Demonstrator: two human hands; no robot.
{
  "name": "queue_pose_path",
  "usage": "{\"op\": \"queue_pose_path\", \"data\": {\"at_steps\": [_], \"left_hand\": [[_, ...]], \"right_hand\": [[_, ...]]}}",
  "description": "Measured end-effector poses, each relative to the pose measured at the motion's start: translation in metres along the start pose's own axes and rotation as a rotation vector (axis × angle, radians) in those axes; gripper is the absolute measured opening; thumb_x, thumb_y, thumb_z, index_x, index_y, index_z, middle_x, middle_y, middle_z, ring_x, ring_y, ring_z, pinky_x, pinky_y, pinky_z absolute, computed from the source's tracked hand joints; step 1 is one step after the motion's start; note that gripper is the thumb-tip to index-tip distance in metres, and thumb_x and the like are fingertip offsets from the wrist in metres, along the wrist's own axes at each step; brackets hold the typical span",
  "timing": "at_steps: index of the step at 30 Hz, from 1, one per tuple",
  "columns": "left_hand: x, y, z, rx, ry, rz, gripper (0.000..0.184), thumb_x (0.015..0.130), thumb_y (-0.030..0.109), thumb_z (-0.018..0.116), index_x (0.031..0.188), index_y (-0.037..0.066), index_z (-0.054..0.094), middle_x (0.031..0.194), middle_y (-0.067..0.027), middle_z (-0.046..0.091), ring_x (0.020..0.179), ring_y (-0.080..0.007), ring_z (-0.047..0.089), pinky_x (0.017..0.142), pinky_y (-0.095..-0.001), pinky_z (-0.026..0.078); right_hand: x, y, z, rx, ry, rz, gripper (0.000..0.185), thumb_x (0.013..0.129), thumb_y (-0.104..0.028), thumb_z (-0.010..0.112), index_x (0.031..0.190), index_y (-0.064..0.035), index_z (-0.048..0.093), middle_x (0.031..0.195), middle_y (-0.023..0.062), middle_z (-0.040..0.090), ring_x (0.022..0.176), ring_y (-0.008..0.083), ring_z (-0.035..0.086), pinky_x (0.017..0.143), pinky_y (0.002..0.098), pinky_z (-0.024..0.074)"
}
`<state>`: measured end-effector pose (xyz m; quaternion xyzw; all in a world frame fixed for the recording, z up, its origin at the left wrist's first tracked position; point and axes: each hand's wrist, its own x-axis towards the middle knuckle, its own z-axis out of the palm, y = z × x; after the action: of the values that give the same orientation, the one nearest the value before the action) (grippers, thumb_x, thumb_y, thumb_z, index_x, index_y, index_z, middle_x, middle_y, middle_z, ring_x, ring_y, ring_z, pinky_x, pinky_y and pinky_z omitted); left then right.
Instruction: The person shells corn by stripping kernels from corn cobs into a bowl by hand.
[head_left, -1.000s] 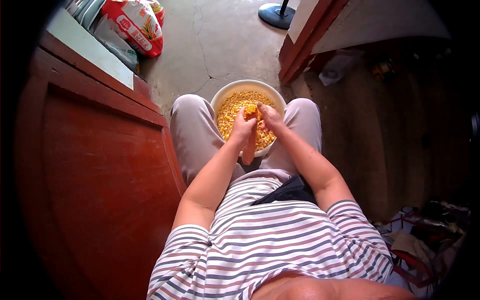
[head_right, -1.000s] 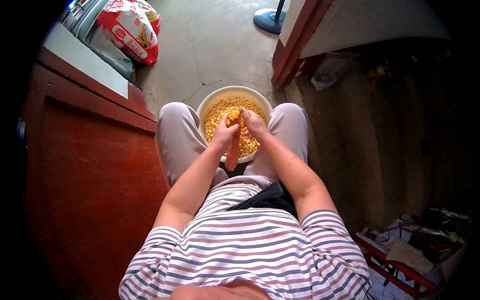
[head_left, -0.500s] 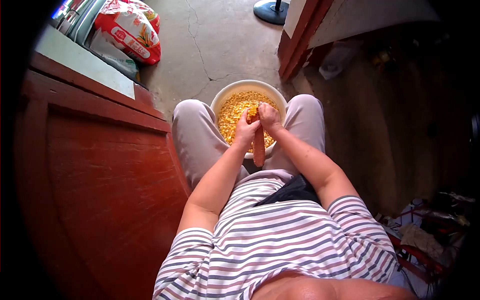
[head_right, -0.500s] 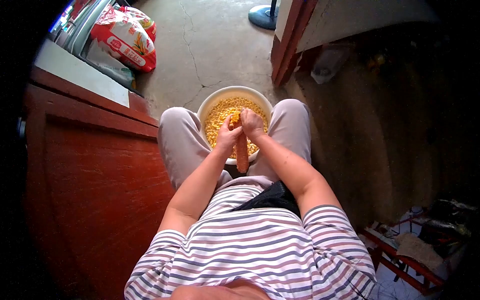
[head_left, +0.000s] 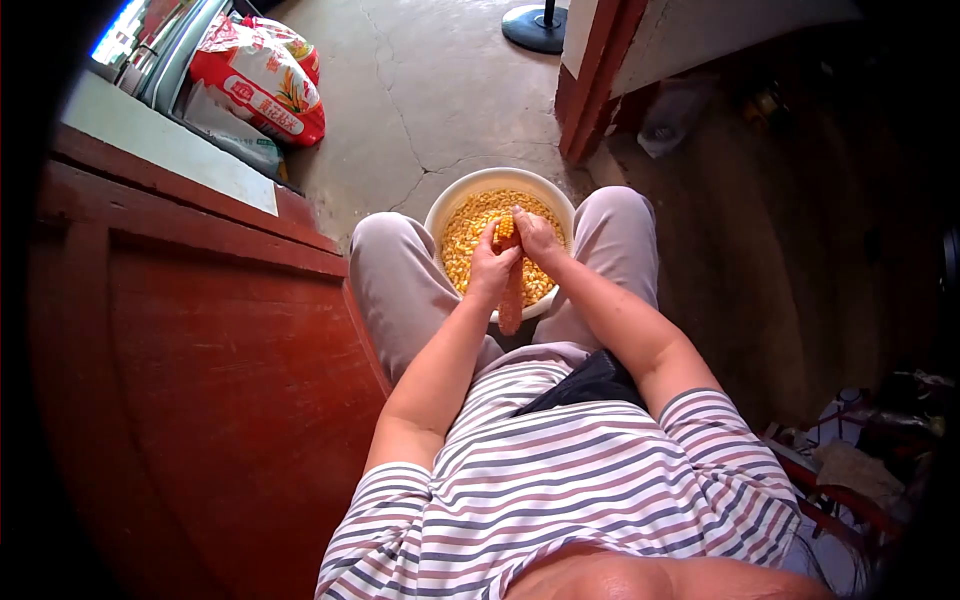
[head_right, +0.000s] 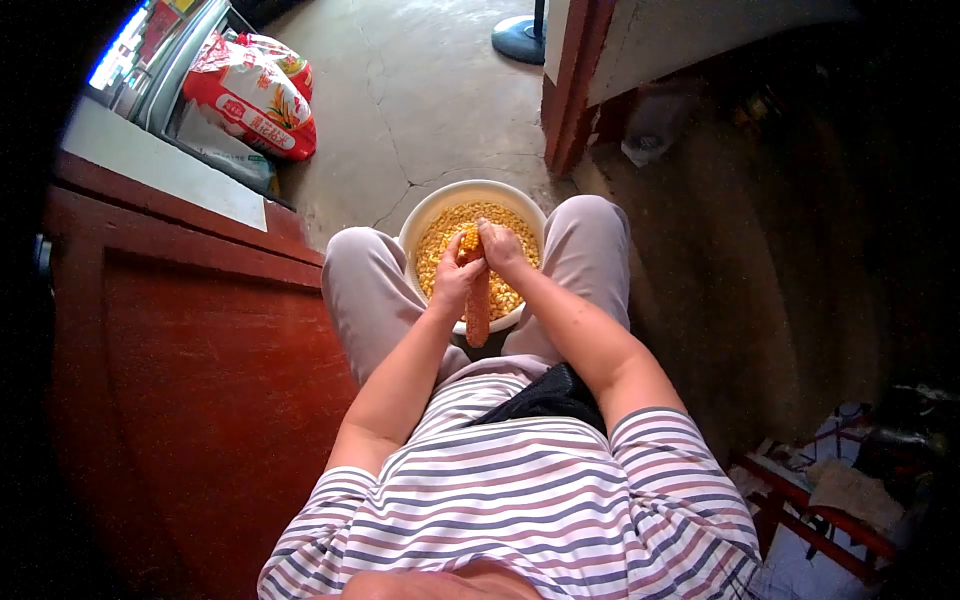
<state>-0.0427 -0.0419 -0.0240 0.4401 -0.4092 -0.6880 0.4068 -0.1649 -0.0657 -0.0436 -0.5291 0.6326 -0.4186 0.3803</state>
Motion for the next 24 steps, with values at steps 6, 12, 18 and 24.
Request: {"op": "queue_pose_path", "data": {"at_steps": [6,12,18,24], "left_hand": [[0.002,-0.004,0.0,-0.173,-0.007,0.032,0.056,0.08,-0.001,0.056,0.13,0.005,0.034,0.099,-0.0092,0.057,0.086,-0.0153,0.057,0.074,-0.0272,0.049],[0.006,0.007,-0.013,-0.388,-0.101,-0.017,0.044,0.082,-0.002,0.051,0.124,0.003,0.038,0.106,-0.0117,0.055,0.092,-0.0211,0.059,0.08,-0.0327,0.05],[0.003,0.01,-0.01,-0.258,-0.032,-0.013,0.048,0.083,0.001,0.054,0.126,0.001,0.036,0.106,-0.0115,0.055,0.093,-0.0189,0.057,0.079,-0.0301,0.049],[0.006,-0.002,-0.008,0.46,0.109,0.132,0.067,0.075,0.01,0.067,0.13,-0.003,0.032,0.1,-0.0101,0.055,0.087,-0.0141,0.054,0.074,-0.0252,0.046]], "right_hand": [[-0.001,0.019,0.009,-0.279,0.127,-0.285,0.035,0.089,-0.029,0.037,0.083,-0.0001,0.056,0.081,0.0222,0.058,0.077,0.038,0.056,0.067,0.0444,0.0431],[-0.007,-0.007,-0.004,0.494,-0.131,0.172,0.031,0.093,-0.031,0.037,0.086,-0.0057,0.053,0.065,0.0023,0.052,0.051,0.0106,0.049,0.041,0.0232,0.0401],[-0.011,-0.02,-0.013,0.638,-0.167,0.32,0.041,0.092,-0.044,0.038,0.09,-0.0057,0.054,0.069,0.003,0.054,0.051,0.0099,0.049,0.041,0.0218,0.0406],[-0.008,-0.022,-0.008,0.223,-0.095,0.226,0.053,0.088,-0.052,0.042,0.086,-0.0009,0.058,0.071,0.0107,0.059,0.057,0.0202,0.058,0.051,0.0322,0.0458]]}}
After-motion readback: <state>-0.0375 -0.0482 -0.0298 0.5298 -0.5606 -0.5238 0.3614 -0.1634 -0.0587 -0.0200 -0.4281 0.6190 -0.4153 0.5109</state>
